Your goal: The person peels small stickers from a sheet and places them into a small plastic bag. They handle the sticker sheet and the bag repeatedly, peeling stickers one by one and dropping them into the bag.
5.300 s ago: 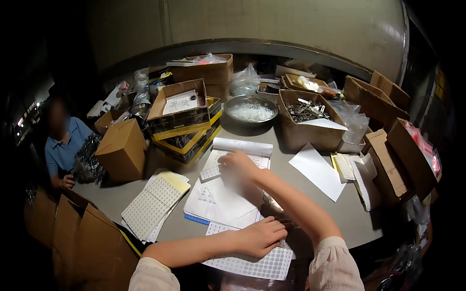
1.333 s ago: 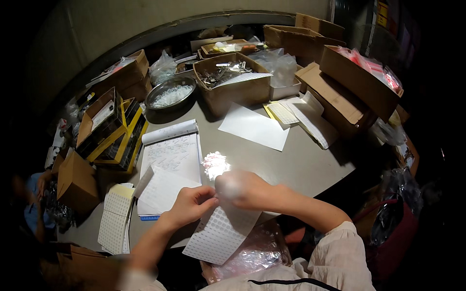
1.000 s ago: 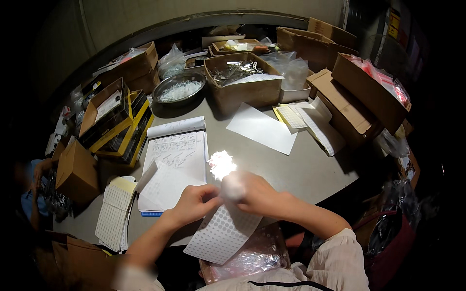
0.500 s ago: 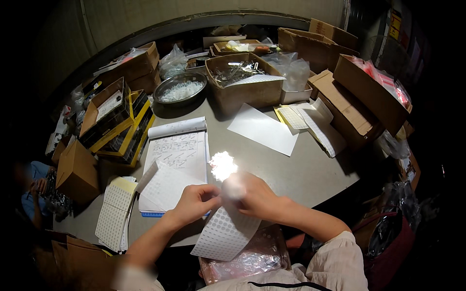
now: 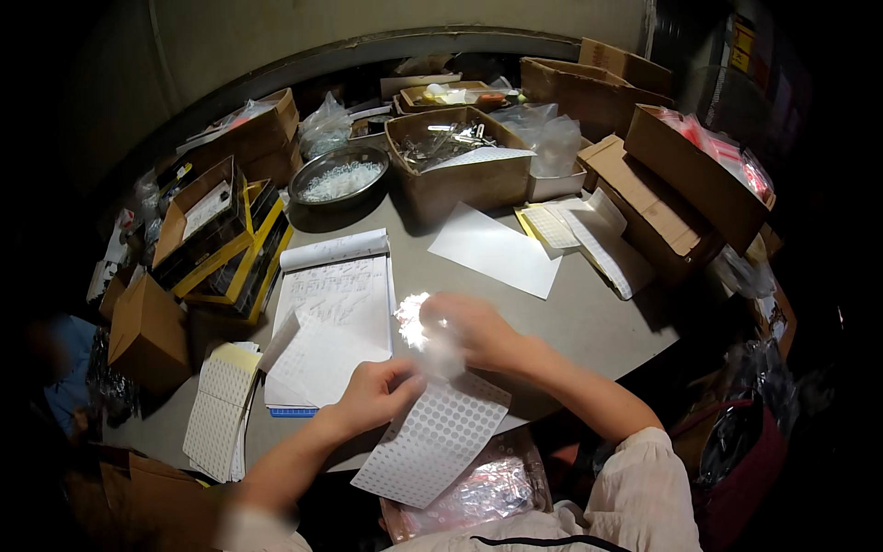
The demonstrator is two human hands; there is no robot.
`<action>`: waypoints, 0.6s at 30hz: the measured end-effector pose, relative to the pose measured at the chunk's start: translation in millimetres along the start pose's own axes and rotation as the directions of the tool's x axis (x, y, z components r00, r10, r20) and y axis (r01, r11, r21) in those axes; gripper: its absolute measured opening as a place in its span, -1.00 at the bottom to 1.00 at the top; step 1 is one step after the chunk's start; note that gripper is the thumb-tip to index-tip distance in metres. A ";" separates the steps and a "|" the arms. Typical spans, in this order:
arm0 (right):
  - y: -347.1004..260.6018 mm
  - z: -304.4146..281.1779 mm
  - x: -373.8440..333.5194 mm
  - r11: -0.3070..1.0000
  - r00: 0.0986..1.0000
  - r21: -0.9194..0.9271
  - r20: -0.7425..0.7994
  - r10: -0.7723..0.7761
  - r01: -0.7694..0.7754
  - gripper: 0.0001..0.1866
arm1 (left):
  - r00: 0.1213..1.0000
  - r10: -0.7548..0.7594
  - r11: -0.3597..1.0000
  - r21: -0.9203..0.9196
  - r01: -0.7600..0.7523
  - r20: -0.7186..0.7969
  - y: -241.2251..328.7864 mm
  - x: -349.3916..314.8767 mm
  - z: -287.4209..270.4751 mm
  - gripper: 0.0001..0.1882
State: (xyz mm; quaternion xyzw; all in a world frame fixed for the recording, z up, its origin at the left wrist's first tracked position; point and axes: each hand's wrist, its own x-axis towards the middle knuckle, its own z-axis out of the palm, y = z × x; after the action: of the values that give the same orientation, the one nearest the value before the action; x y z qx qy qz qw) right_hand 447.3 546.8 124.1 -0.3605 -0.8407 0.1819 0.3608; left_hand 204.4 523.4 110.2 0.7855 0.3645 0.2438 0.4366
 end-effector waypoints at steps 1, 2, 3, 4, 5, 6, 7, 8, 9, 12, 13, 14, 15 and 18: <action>7.2 5.3 3.4 1.000 0.999 -0.017 0.053 -0.005 0.006 -0.78 | 0.999 0.036 0.999 0.039 -0.036 0.011 0.1 -1.2 0.9 -0.79; 13.1 7.8 4.5 0.999 0.994 -0.035 0.106 -0.009 0.013 -0.80 | 0.997 0.078 0.996 0.043 -0.078 0.008 -0.5 -1.7 1.9 -0.79; 17.9 7.9 2.4 0.996 0.976 -0.091 0.213 0.043 -0.024 -0.83 | 0.993 0.120 0.992 0.047 -0.120 0.005 -1.5 -1.3 3.0 -0.79; 19.2 7.8 -0.3 0.995 0.972 -0.102 0.233 0.022 0.002 -0.83 | 0.988 0.154 0.987 0.046 -0.154 -0.005 -3.7 -2.4 3.4 -0.79; 21.5 4.9 -6.4 0.993 0.968 -0.113 0.252 0.002 0.027 -0.82 | 0.985 0.174 0.983 0.065 -0.173 -0.011 -3.9 -2.5 2.6 -0.79; 24.5 0.2 -12.2 0.991 0.963 -0.124 0.270 -0.017 0.053 -0.82 | 0.981 0.195 0.978 0.084 -0.193 -0.016 -3.1 -2.6 1.3 -0.79; 26.0 -8.1 -20.6 0.994 0.955 -0.112 0.295 0.015 0.018 -0.83 | 0.976 0.217 0.972 0.093 -0.214 -0.018 -3.3 -2.2 2.7 -0.79; 25.8 -17.9 -29.2 0.995 0.946 -0.094 0.323 0.043 -0.013 -0.84 | 0.964 0.264 0.960 0.109 -0.258 -0.039 -3.1 -2.6 3.5 -0.81; 25.1 -27.8 -37.3 0.996 0.934 -0.078 0.350 0.069 -0.045 -0.85 | 0.949 0.310 0.945 0.127 -0.301 -0.059 -2.1 -2.7 3.7 -0.83; 23.5 -47.4 -54.1 0.994 0.942 0.028 0.324 0.090 -0.104 -0.86 | 0.936 0.349 0.930 0.137 -0.341 -0.043 2.3 -1.8 5.2 -0.86; 19.5 -51.6 -56.7 0.989 0.950 0.076 0.298 0.097 -0.125 -0.85 | 0.939 0.345 0.931 0.138 -0.339 -0.022 3.0 -1.9 3.9 -0.87; 17.1 -54.3 -59.2 0.982 0.956 0.125 0.273 0.105 -0.144 -0.83 | 0.919 0.394 0.908 0.162 -0.386 -0.020 0.7 -0.2 4.1 -0.88; 16.1 -54.4 -60.7 0.954 0.946 0.168 0.254 0.203 -0.250 -0.82 | 0.896 0.443 0.883 0.186 -0.432 -0.018 -4.0 2.6 5.0 -0.88; 21.6 -49.3 -63.9 0.834 0.873 0.265 0.207 0.441 -0.484 -0.80 | 0.879 0.477 0.860 0.211 -0.466 -0.005 -10.5 6.3 5.9 -0.90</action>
State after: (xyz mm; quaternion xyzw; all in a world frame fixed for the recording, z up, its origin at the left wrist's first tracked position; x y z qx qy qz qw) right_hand 524.5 516.5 114.7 -0.4790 -0.7120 0.4173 0.2992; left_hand 208.6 529.1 98.5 0.8839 0.1965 0.3268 0.2706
